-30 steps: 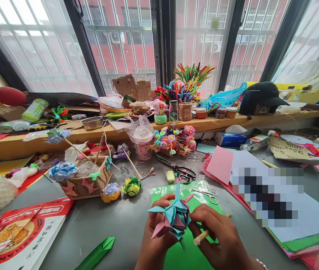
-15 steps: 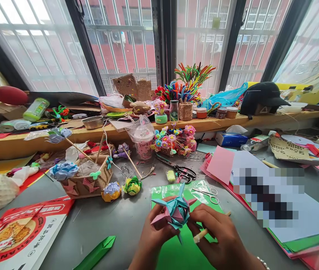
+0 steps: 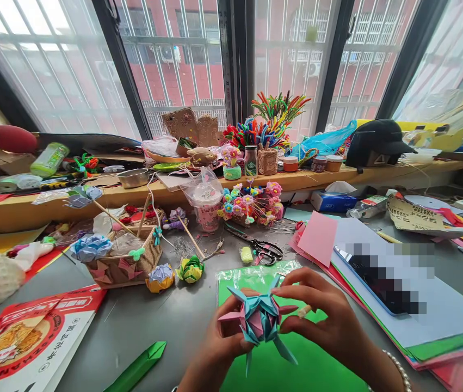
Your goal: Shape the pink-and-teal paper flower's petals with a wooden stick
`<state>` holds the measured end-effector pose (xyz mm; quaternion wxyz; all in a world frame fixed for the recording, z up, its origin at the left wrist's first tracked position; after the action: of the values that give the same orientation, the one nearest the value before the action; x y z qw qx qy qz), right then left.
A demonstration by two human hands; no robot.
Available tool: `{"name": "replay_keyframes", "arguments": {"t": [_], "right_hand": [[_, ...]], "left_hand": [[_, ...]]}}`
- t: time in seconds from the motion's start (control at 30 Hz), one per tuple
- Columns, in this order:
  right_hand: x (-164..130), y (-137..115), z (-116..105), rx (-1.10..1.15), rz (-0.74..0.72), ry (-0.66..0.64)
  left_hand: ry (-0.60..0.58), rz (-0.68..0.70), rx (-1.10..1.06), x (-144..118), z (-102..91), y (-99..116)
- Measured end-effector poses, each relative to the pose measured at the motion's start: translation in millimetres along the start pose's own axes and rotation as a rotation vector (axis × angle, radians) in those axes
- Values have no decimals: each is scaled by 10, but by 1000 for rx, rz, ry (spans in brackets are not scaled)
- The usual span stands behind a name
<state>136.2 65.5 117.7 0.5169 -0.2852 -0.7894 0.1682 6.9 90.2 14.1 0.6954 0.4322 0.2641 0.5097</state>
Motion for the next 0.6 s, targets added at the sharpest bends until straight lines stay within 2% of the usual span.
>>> {"name": "replay_keyframes", "arguments": {"t": [0.1, 0.2, 0.33, 0.6], "right_hand": [[-5, 18, 84, 107, -2, -66], [-29, 51, 138, 187, 9, -83], [-61, 73, 151, 210, -1, -63], [-108, 69, 156, 199, 3, -9]], "left_hand": [[-8, -35, -2, -10, 26, 8], [-25, -11, -14, -4, 76, 59], [-70, 13, -33, 7, 151, 64], [-56, 2, -33, -11, 178, 52]]}}
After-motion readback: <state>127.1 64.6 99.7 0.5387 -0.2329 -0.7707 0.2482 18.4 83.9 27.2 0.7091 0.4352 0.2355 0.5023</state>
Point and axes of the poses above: each hand's wrist, its own x-axis towards the middle knuckle, its own z-axis out of the palm, y = z × x, the point moved 9 cm from there along x, towards the middle knuckle, and after that the axes turned 3 degrees about x, right-handed, at the moved point
